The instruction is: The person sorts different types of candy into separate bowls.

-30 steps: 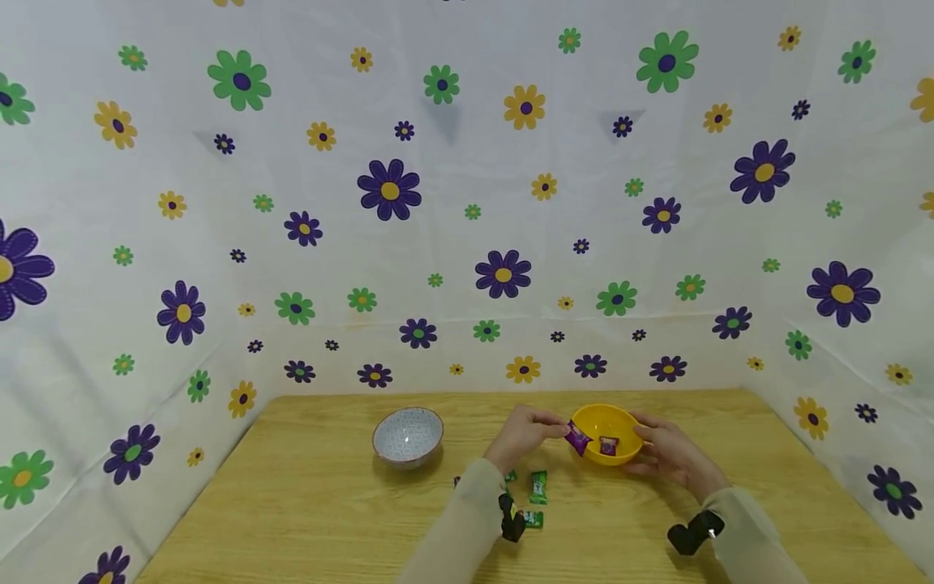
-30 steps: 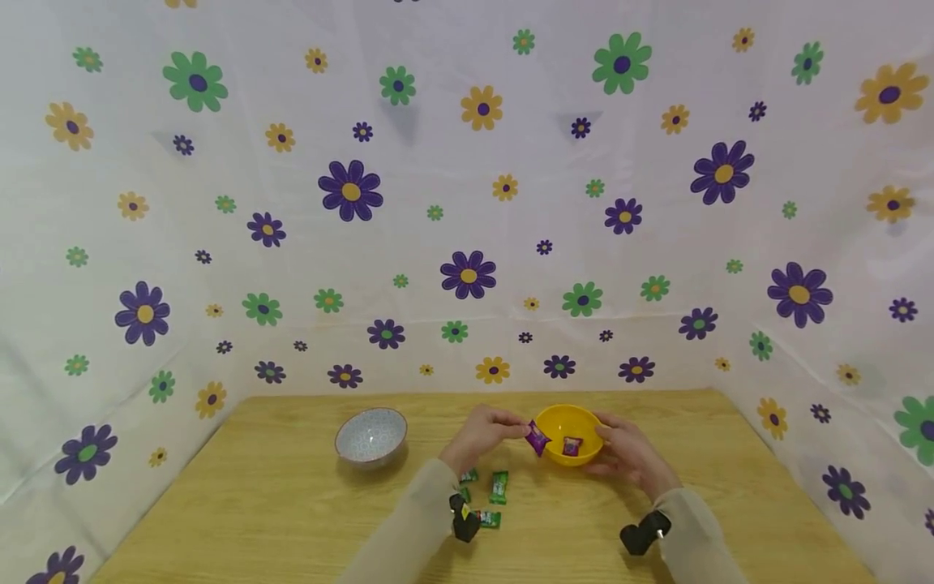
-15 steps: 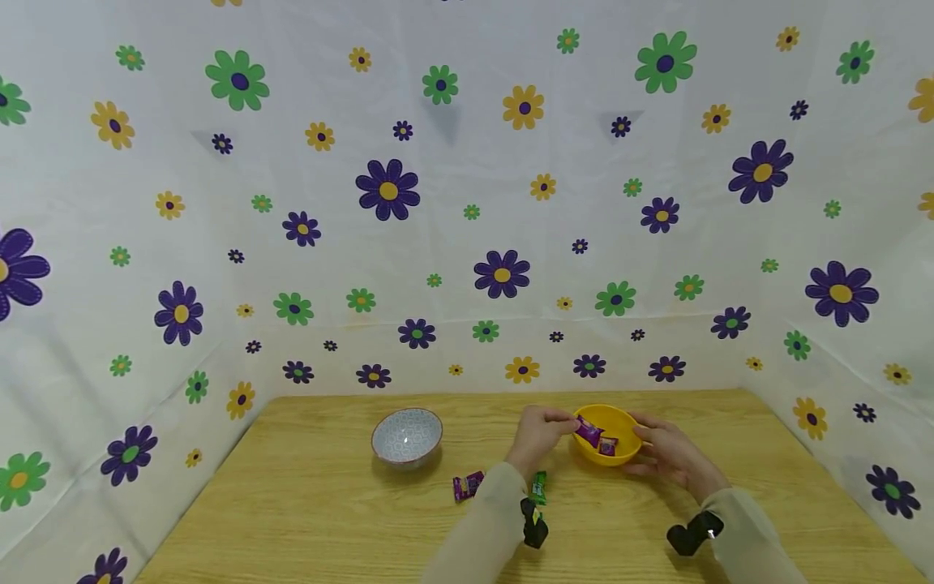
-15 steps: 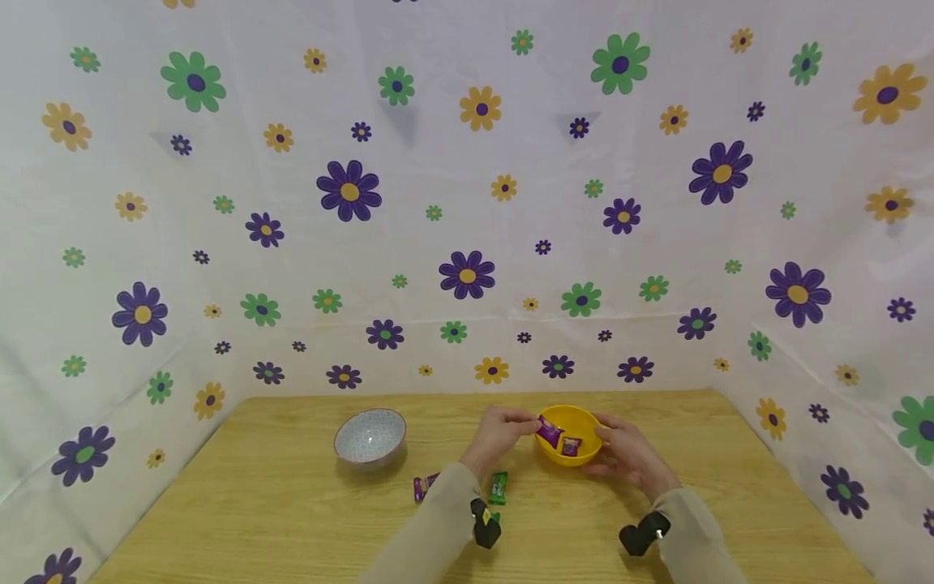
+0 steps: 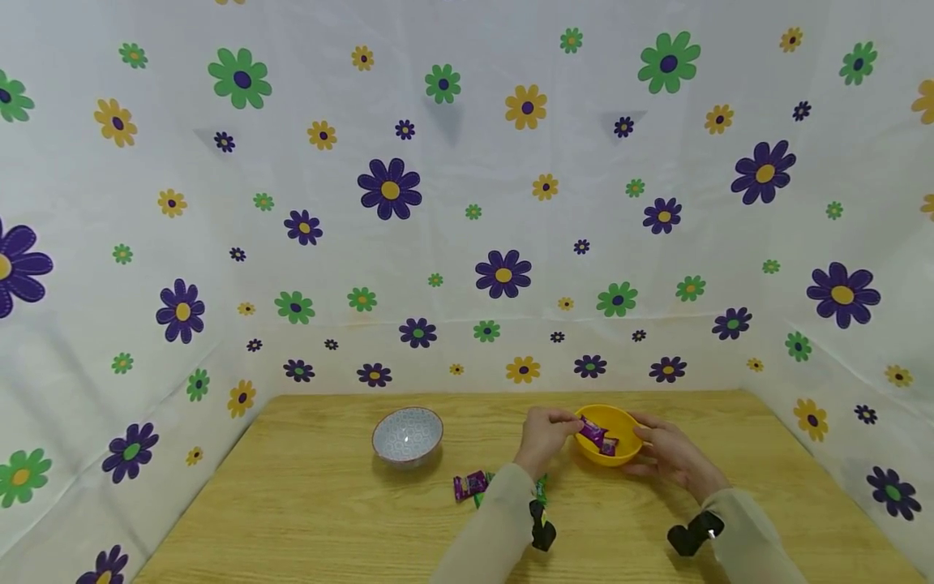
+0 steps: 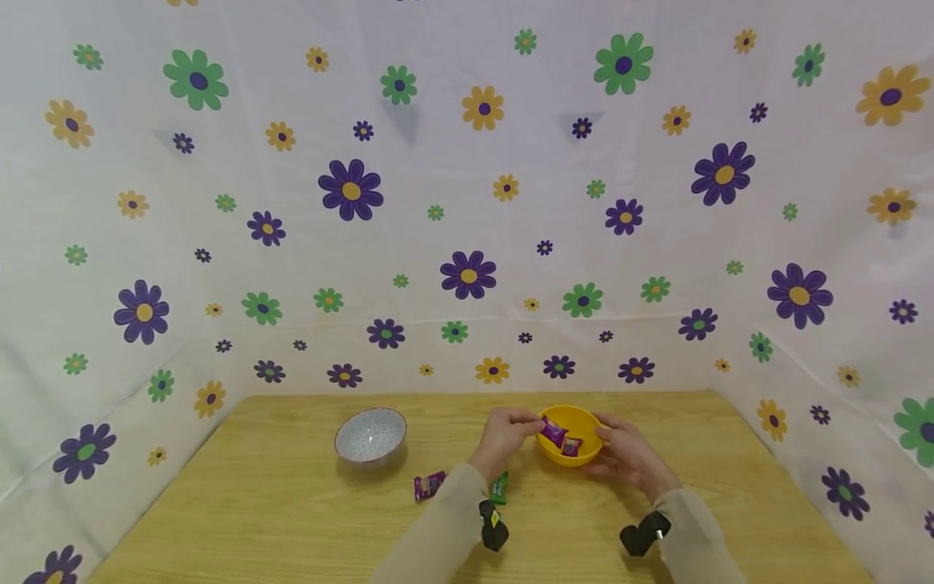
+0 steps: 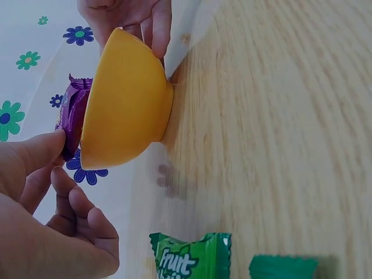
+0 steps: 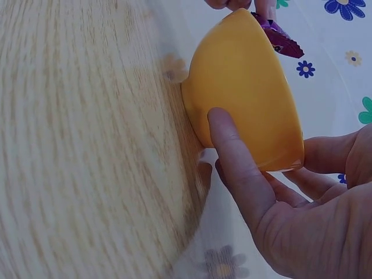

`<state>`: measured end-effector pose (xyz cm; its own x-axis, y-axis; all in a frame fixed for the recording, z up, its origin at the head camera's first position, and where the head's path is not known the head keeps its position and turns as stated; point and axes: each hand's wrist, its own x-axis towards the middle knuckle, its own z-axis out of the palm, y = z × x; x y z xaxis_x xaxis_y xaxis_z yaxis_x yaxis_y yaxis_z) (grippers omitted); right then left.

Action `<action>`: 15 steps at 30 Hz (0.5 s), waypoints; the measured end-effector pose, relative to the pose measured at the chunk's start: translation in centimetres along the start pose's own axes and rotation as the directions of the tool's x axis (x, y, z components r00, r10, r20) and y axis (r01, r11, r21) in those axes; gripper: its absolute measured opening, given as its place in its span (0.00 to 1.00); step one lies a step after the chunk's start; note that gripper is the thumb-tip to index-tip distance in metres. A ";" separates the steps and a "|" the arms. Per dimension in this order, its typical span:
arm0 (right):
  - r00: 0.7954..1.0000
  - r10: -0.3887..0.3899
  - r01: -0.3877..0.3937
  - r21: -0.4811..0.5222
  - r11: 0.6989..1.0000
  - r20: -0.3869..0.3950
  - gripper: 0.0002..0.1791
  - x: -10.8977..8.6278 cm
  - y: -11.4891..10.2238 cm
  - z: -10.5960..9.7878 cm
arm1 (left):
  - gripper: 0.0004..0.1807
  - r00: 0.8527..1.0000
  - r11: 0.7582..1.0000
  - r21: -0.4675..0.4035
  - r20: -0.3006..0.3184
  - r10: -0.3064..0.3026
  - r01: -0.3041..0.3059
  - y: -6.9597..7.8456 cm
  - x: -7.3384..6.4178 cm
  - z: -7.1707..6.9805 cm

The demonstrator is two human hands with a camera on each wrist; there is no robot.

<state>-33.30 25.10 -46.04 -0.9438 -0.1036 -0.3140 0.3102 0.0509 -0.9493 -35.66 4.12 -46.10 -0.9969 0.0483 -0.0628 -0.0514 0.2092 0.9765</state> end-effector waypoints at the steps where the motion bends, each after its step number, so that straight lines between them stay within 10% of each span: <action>1: 1.000 0.000 0.000 -0.001 1.000 0.002 0.29 0.0 0.0 0.0 | 0.04 1.000 1.000 -0.001 0.003 -0.003 0.003 0.0 0.0 0.0; 15: 1.000 -0.003 0.003 0.005 1.000 0.004 0.29 0.0 -0.1 -0.1 | 0.10 0.995 0.997 -0.020 0.062 0.079 -0.078 0.1 -0.3 0.0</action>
<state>-33.34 25.16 -46.00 -0.9444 -0.1077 -0.3107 0.3076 0.0454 -0.9504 -35.42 4.11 -45.95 -0.9922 0.1249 0.0016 0.0249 0.1853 0.9824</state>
